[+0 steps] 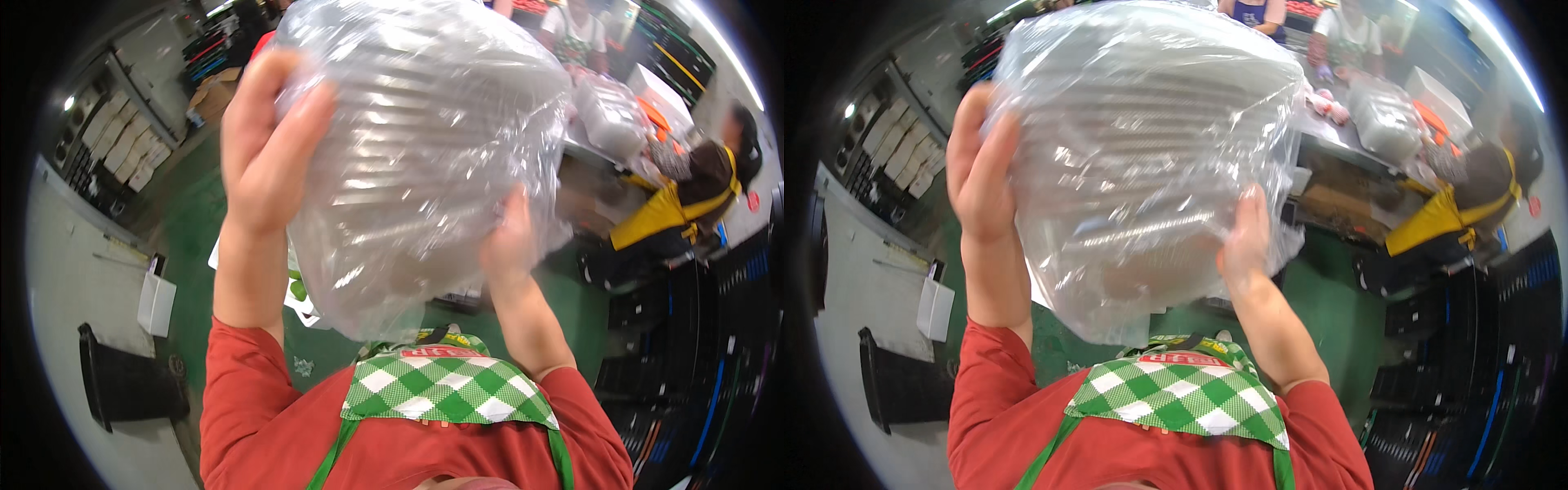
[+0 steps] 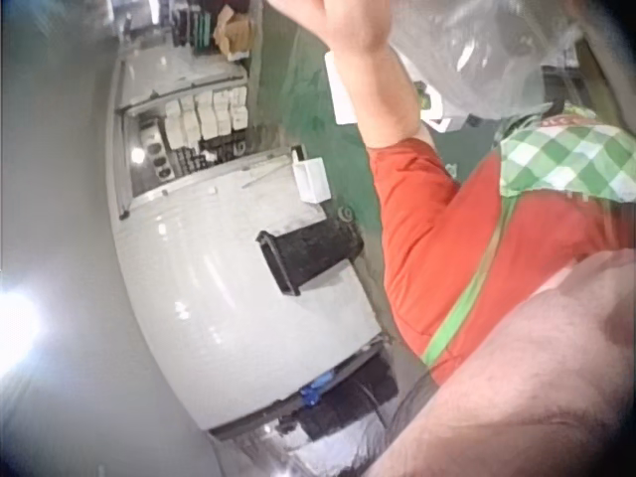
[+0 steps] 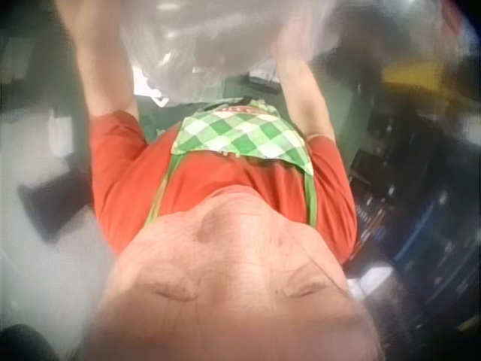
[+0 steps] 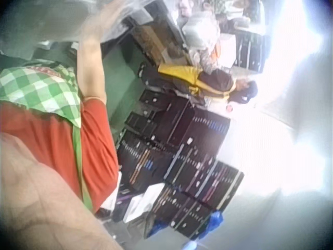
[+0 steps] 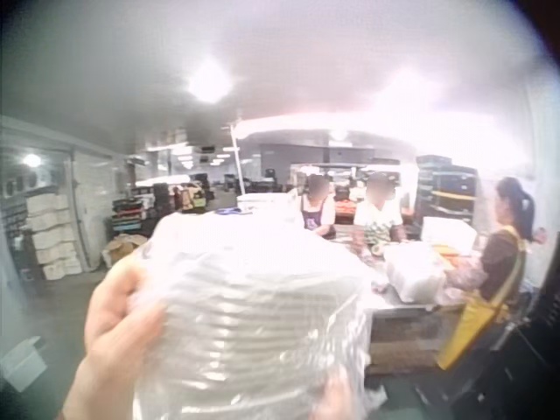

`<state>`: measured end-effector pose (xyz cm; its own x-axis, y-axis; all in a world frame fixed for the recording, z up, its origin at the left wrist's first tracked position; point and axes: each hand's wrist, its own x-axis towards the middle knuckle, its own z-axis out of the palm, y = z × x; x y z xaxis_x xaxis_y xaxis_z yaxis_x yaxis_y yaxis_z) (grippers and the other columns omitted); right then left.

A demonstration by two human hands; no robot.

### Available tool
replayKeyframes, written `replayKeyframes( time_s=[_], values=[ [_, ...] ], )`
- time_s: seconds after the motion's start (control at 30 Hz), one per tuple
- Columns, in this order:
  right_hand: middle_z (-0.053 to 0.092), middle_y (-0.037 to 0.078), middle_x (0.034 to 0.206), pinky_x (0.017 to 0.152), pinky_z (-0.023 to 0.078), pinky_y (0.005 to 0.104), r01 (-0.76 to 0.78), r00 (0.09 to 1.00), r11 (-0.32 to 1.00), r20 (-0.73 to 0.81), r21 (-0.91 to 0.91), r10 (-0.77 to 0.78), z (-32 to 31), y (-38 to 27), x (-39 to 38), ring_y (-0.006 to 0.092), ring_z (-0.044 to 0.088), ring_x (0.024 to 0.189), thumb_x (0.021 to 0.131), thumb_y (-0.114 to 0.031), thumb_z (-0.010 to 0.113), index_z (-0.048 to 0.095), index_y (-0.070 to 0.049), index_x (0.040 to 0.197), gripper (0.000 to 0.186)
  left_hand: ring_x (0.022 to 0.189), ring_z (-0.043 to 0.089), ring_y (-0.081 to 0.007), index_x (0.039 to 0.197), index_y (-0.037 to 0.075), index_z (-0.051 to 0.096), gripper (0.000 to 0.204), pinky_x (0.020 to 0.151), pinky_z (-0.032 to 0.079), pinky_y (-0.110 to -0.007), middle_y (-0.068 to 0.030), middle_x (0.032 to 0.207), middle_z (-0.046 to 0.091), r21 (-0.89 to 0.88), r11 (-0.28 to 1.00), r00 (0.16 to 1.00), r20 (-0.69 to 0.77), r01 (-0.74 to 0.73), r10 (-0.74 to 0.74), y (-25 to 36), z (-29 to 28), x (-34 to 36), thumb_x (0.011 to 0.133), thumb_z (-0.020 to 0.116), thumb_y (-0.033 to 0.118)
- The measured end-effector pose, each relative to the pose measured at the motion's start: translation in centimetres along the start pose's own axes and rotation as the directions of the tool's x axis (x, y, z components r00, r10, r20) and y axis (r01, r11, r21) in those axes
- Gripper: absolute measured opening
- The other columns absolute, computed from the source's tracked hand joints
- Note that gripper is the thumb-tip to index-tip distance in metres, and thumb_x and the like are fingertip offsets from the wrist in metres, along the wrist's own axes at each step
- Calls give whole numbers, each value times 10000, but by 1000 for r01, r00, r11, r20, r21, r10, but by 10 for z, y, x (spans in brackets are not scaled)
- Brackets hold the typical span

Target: The person unpacks a stack of clear plastic containers from a cardboard box and places them on a metal table. Then the person applies printed labels to the containers one by one, smoothing each label onto the surface.

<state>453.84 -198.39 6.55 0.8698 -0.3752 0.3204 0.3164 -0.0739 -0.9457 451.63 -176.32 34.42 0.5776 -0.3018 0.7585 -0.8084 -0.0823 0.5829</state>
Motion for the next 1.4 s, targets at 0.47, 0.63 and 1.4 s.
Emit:
replayKeyframes(
  time_s=[0.47, 0.63, 1.4],
  values=[
    [634, 127, 1269, 945, 479, 352, -395, 798, 900, 554, 185, 236, 44, 236, 252, 242, 622, 1100, 1024, -282, 510, 585, 8, 1290, 401, 1366, 430, -373, 1374, 102, 552, 697, 1111, 350, -509, -137, 1472, 493, 817, 576, 841, 332, -30, -428, -297, 28, 1, 797, 775, 423],
    [615, 151, 1312, 1020, 443, 341, -293, 943, 926, 228, 236, 241, 22, 186, 230, 240, 580, 1190, 1013, -277, 532, 590, 42, 1283, 422, 1258, 507, -330, 1261, 113, 636, 578, 1030, 412, -470, -102, 1367, 579, 801, 598, 929, 227, -9, -291, -328, 16, 1, 764, 800, 360],
    [534, 223, 1386, 1162, 294, 487, 621, 784, 538, 434, -570, -445, 88, -21, 316, 379, 382, 1410, 847, -346, 749, 498, -97, 1438, 689, 632, 594, -235, 993, -5, 681, 207, 585, 469, -299, -117, 782, 625, 744, 658, 989, -29, 116, -142, -303, -66, 46, 847, 596, -123]
  ],
)
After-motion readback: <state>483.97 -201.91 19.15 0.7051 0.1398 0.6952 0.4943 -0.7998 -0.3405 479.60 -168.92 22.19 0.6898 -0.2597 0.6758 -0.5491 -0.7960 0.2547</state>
